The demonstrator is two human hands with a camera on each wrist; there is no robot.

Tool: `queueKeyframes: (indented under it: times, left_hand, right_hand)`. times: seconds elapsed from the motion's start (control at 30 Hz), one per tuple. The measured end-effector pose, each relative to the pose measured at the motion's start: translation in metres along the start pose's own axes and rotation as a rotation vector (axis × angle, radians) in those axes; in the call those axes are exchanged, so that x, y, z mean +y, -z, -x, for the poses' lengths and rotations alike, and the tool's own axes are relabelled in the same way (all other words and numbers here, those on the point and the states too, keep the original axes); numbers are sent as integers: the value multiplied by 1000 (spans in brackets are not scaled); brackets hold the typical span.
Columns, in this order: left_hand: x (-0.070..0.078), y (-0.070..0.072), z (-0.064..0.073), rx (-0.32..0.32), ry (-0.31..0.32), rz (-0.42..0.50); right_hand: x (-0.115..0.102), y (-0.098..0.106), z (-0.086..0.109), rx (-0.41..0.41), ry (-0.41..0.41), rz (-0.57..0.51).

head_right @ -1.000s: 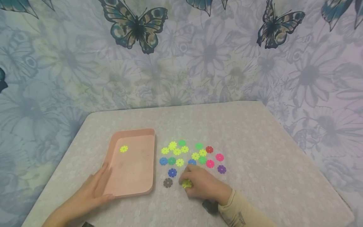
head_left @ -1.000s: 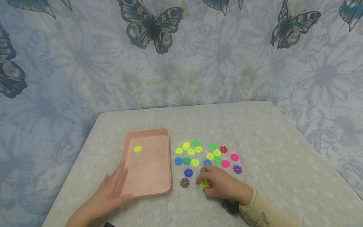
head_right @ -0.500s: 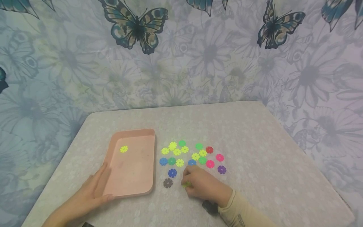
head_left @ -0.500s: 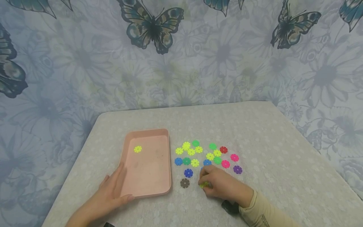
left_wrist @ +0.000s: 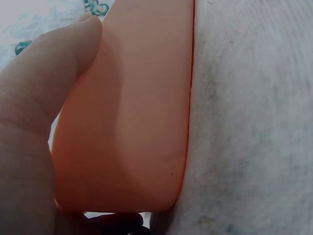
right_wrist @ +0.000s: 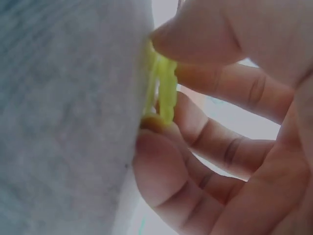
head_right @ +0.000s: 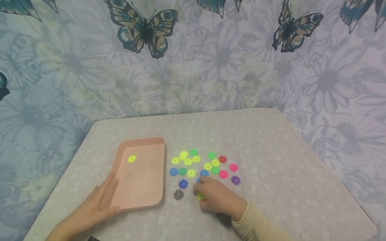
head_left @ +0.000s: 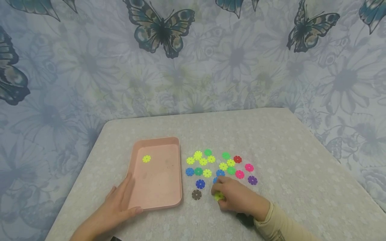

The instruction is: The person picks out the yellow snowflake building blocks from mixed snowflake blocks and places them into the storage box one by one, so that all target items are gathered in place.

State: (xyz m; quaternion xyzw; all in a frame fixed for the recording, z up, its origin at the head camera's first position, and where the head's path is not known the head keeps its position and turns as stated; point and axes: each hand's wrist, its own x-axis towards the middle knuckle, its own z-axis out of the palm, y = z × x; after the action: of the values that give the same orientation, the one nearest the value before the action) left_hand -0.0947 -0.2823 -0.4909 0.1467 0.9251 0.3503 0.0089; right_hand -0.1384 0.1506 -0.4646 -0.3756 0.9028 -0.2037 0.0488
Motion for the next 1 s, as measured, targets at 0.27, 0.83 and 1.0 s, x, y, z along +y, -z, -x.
queueKeyframes:
  times: [0.27, 0.83, 1.0]
  left_hand:
    - [1, 1, 0, 10, -3, -11]
    - [0, 2, 0, 22, -30, -14]
    - [-1, 2, 0, 18, -27, -12]
  right_hand:
    - [-5, 0, 1, -5, -16, 59]
    - [1, -4, 0, 75, 54, -36]
    - [4, -6, 0, 74, 82, -32]
